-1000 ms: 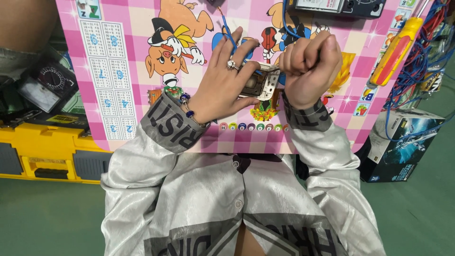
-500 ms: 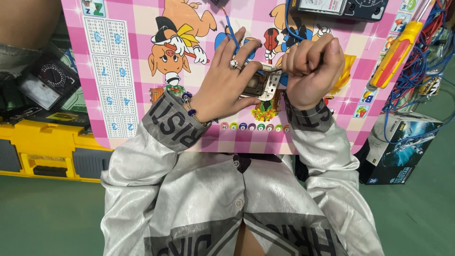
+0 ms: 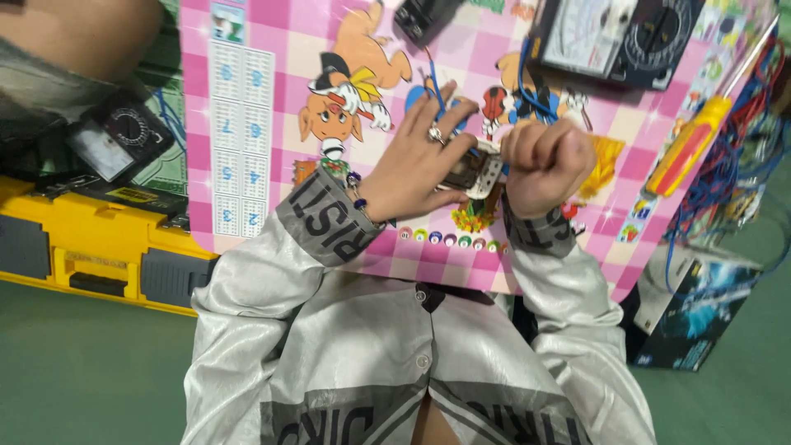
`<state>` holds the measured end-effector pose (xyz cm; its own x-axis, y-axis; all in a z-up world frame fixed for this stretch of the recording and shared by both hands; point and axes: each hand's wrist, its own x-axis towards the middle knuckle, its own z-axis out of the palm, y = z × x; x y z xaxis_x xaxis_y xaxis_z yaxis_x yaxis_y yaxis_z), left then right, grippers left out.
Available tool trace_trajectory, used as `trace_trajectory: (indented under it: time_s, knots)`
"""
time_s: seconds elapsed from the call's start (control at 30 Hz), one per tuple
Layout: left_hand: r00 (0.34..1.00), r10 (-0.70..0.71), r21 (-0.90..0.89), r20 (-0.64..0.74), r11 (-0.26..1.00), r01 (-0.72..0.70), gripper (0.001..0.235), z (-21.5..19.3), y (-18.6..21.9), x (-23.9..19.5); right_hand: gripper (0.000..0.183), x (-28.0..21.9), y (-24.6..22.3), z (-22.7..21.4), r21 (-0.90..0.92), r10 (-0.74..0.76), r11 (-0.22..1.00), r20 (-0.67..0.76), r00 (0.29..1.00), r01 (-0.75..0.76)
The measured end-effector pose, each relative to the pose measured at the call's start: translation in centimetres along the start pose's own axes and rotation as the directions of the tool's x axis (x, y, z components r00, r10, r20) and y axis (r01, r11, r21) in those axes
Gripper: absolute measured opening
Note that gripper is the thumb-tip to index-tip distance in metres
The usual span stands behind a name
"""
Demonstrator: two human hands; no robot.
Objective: The person uses a screwdriver to tighten screws on a white electrical outlet while holding it with the other hand. The outlet is manipulated and rotated during the process on a pink checkered mat with cartoon graphics.
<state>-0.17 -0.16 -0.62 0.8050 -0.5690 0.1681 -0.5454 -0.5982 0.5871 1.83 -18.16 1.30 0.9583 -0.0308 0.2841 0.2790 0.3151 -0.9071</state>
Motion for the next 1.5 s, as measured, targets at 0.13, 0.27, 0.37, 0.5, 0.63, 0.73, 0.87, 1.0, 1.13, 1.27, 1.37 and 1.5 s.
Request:
trace_trajectory:
  time_s: [0.13,0.27,0.37,0.5,0.63,0.73,0.87,1.0,1.13,1.27,1.37,1.5]
  knots:
    - [0.998,-0.012,-0.012,-0.054,1.000,0.011,0.083,0.5,0.0,-0.2,0.045,0.2,3.3,-3.2,0.129,-0.063,0.991,0.164,0.984,0.042]
    - [0.998,-0.020,-0.044,-0.060,0.999,0.018,0.078,0.6,-0.2,-0.1,0.045,0.2,3.9,-3.9,0.206,-0.124,0.975,0.209,0.970,0.081]
    - [0.997,-0.014,-0.005,-0.071,1.000,0.013,0.079,0.9,-0.1,-0.3,0.045,0.2,3.9,-3.5,0.209,-0.159,0.973,0.289,0.944,0.100]
    - [0.998,-0.018,0.007,-0.055,1.000,0.019,0.079,0.8,-0.1,-0.3,0.045,0.9,4.1,-3.4,0.278,-0.203,0.954,0.321,0.925,0.113]
    - [0.999,-0.022,0.012,-0.045,1.000,0.022,0.077,0.5,-0.1,-0.3,0.038,0.3,5.2,-4.0,0.391,-0.292,0.905,0.279,0.915,0.169]
    - [0.999,-0.021,0.010,-0.045,1.000,0.022,0.075,0.1,0.0,-0.3,0.044,0.5,5.3,-4.1,0.371,-0.318,0.908,0.305,0.898,0.196]
    - [0.999,-0.031,-0.006,-0.043,1.000,0.031,0.074,-0.1,0.2,-0.4,0.041,1.5,3.6,-3.5,0.378,-0.265,0.919,0.374,0.889,0.115]
    - [0.998,-0.031,-0.014,-0.046,0.999,0.030,0.073,-0.3,0.3,-0.4,0.043,1.7,4.1,-3.2,0.374,-0.277,0.918,0.377,0.884,0.128]
    - [0.998,-0.024,-0.035,-0.052,0.999,0.022,0.071,-0.2,0.3,-0.5,0.042,1.1,4.4,-3.9,0.365,-0.308,0.916,0.365,0.879,0.169]
    - [0.998,-0.010,-0.008,-0.059,1.000,0.010,0.074,0.1,0.0,-0.6,0.046,2.0,3.6,-3.5,0.278,-0.208,0.957,0.462,0.862,0.082]
    - [0.998,-0.012,-0.018,-0.062,1.000,0.011,0.075,0.4,0.2,-0.7,0.045,2.0,3.4,-3.5,0.293,-0.200,0.954,0.496,0.845,0.054]
    - [0.998,-0.012,-0.011,-0.055,1.000,0.011,0.074,-0.1,0.2,-0.5,0.042,3.5,2.5,-2.6,0.349,-0.221,0.937,0.565,0.795,0.012]
